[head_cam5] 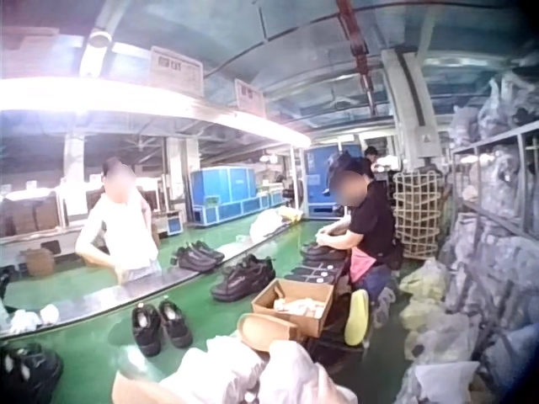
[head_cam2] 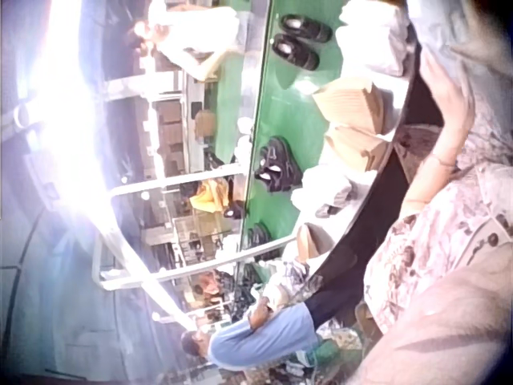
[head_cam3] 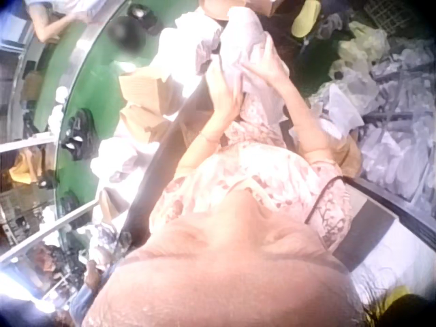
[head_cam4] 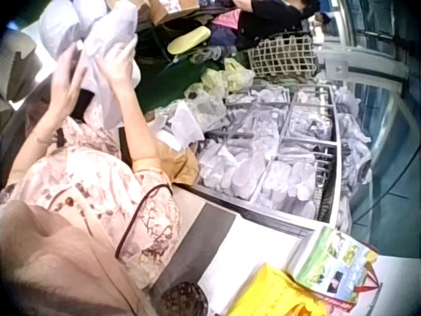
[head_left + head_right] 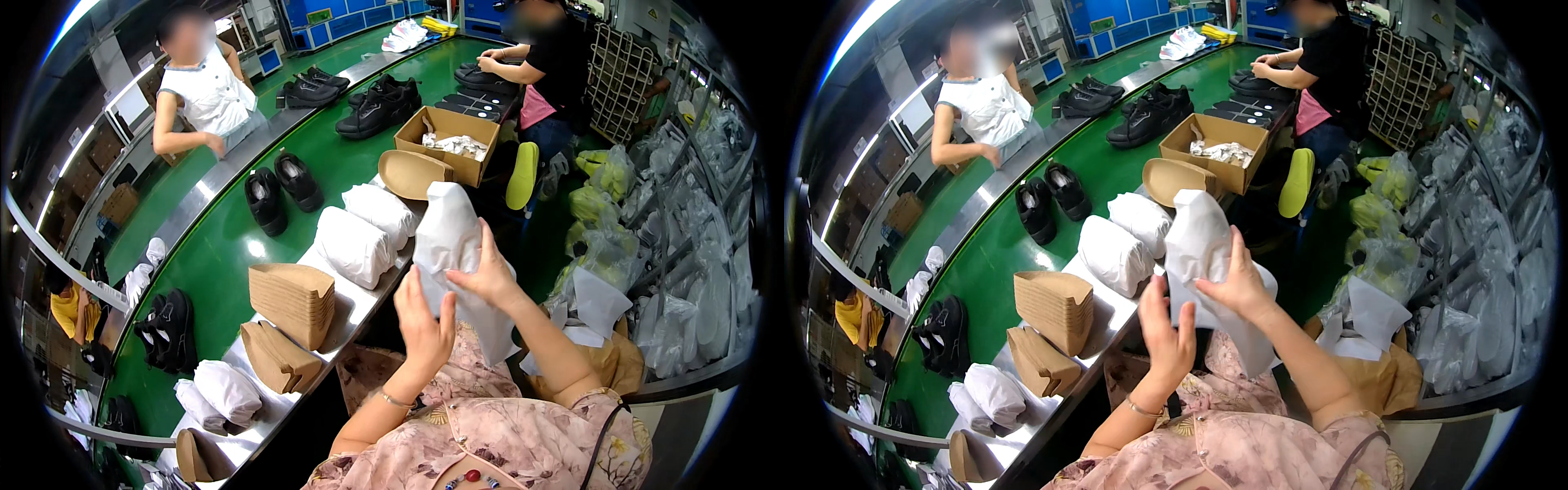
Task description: The person wraps individual shoe inserts in white paper and places them on a metal workbench.
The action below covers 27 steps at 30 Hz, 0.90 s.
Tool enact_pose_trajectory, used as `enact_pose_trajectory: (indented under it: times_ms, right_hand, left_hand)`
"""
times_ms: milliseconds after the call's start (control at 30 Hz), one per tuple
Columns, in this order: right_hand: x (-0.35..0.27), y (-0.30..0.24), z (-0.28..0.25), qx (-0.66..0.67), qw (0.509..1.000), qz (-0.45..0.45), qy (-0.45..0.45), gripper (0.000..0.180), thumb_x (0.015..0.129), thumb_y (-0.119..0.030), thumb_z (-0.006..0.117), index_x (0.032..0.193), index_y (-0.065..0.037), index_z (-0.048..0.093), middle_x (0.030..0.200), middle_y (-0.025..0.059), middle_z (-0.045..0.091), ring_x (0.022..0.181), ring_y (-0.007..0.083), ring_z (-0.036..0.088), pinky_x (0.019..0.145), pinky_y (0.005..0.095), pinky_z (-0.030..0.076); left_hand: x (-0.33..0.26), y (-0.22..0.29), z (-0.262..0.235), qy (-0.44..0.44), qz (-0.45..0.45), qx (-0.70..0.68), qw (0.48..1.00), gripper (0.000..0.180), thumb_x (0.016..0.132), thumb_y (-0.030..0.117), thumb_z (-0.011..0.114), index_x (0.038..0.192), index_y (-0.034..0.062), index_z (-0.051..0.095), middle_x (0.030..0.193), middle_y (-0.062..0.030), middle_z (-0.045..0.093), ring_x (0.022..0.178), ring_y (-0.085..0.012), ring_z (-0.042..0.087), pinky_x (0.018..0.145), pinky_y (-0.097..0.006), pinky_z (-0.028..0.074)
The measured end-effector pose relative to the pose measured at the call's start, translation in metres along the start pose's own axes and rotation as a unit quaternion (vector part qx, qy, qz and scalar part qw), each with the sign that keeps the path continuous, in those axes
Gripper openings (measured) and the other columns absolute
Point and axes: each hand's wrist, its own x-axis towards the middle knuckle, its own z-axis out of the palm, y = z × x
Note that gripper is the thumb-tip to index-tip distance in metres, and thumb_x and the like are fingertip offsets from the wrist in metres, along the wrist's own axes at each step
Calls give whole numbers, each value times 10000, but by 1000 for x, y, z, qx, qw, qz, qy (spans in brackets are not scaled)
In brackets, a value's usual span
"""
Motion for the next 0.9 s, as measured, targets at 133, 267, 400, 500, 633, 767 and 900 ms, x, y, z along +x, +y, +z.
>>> enact_pose_trajectory:
  times_ms: [133,267,400,500,633,767,900]
  right_hand:
    - [-17,-35,25,-61,995,-68,40,966,662,-236,741,1385,-17,140,1249,266,376,1151,396,407,984,419,336]
    - [-17,-21,25,143,981,-133,3,679,828,-226,614,1353,-12,240,1135,145,495,1024,229,492,881,336,398]
    - [-9,-27,13,454,888,14,-76,370,942,-252,456,1209,4,439,989,40,561,890,88,519,814,222,420]
    - [-9,-22,13,584,794,72,-152,314,956,-229,393,1152,-1,482,1041,65,575,921,117,550,828,256,445]
    - [-13,-33,21,608,773,111,-144,293,954,-201,366,1122,-2,500,1065,76,582,959,136,560,849,272,448]
    - [-13,-32,31,539,832,108,-72,265,953,-186,359,1061,7,505,995,59,577,900,114,548,819,244,443]
    - [-9,-33,29,425,902,12,-73,267,956,-213,383,1018,3,527,939,31,567,854,76,507,776,207,412]
  left_hand:
    - [12,-43,25,-66,-221,-352,907,608,946,404,352,1342,-43,238,1355,-190,318,1244,-291,335,1034,-366,269]
    - [22,-50,21,-80,-290,-582,755,517,959,388,345,1318,18,319,1269,-124,454,1146,-229,464,987,-353,362]
    - [18,-54,10,-116,-275,-627,720,623,881,364,541,1312,-6,285,1270,-126,440,1159,-212,456,967,-350,388]
    - [17,-56,-7,-185,-259,-667,674,826,727,428,717,1302,-14,321,1224,-125,488,1111,-226,506,935,-368,426]
    - [12,-47,-10,-109,-286,-693,653,800,745,442,694,1275,-47,348,1184,-136,520,1065,-237,539,931,-369,435]
    - [15,-43,-11,-69,-326,-661,672,791,788,515,605,1283,-41,336,1223,-140,493,1120,-242,501,950,-385,417]
    - [12,-41,-17,-113,-315,-673,660,791,802,536,570,1300,-29,324,1271,-136,458,1164,-236,465,982,-387,386]
